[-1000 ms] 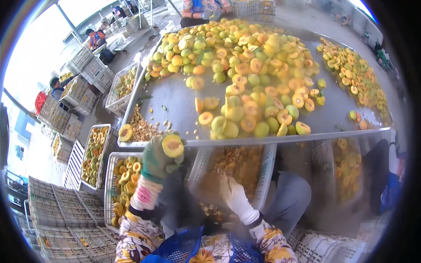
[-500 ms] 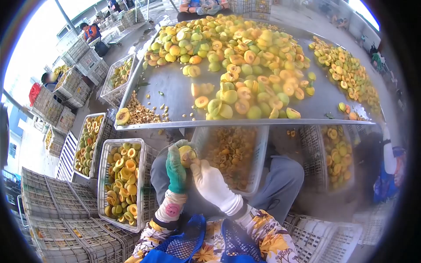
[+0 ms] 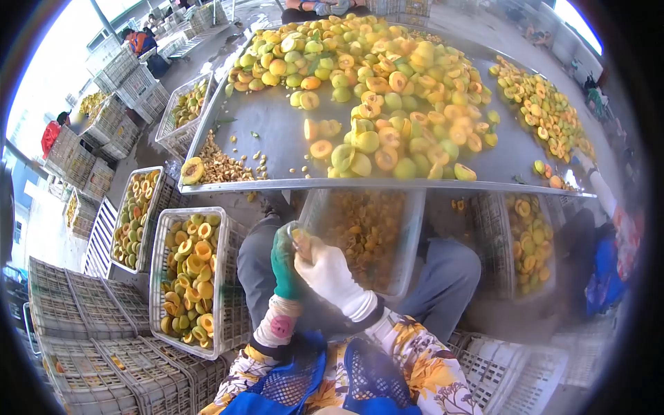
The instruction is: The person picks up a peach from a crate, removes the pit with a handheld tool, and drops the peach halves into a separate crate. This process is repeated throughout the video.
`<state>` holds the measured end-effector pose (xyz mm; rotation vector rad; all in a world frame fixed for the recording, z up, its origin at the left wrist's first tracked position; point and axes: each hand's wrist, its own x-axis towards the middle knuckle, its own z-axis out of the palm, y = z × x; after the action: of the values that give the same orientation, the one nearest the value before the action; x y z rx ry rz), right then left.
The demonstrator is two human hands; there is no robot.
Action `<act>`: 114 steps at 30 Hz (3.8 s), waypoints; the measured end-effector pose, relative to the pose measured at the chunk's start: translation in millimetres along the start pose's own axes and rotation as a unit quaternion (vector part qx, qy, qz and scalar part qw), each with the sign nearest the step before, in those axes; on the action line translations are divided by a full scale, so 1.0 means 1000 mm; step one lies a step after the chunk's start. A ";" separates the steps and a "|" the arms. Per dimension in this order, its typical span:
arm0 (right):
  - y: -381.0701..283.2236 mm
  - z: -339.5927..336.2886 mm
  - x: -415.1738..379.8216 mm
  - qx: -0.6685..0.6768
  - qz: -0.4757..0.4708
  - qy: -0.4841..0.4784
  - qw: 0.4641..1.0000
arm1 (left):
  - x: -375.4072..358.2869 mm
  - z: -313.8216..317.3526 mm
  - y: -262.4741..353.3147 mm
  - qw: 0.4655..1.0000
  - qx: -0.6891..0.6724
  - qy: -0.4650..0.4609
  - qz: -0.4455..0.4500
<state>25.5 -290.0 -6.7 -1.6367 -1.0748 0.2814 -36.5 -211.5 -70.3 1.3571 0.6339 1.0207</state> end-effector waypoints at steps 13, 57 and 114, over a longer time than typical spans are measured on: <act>0.012 -0.006 -0.029 -0.117 0.082 -0.034 0.989 | 0.004 0.013 0.029 0.979 -0.152 -0.031 -0.134; 0.215 -0.029 -0.085 -0.376 0.155 -0.267 0.873 | 0.252 0.077 -0.030 0.738 0.568 -0.348 0.107; 0.015 -0.031 -0.005 0.387 0.359 -0.113 0.842 | 0.081 -0.049 0.031 0.900 -0.335 0.196 -0.197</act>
<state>51.1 -314.1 -10.3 -1.1857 -0.3427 1.2599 -48.9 -120.2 -32.7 0.3937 0.7245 1.0459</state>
